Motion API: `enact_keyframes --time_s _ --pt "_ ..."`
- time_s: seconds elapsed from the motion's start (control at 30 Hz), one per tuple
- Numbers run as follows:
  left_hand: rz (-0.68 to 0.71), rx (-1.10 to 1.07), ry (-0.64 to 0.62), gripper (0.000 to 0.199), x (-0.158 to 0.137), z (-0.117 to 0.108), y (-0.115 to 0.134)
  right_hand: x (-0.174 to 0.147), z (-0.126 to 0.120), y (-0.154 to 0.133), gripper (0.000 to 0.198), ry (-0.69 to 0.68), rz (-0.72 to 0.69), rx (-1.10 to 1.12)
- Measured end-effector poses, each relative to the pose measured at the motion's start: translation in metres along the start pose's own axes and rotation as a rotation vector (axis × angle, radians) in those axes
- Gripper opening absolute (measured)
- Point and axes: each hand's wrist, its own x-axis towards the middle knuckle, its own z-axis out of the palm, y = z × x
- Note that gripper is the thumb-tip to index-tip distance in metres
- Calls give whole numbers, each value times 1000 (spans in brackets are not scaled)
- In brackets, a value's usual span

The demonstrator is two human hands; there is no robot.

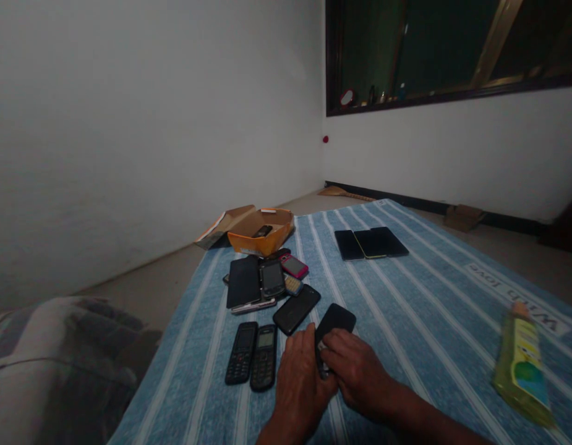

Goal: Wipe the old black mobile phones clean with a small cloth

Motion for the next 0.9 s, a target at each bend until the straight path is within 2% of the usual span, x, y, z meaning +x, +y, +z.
enact_keyframes --time_s 0.27,0.43,0.5,0.9 --pt "-4 -35 0 70 2 -2 3 9 -7 20 24 107 106 -135" --pt "58 -69 63 68 -1 4 0 16 -5 9 17 32 -86 60" --pt "72 -81 59 71 -1 5 -2 19 -2 5 14 17 -117 107" --pt "89 -95 86 66 2 5 0 20 3 13 10 6 35 12"
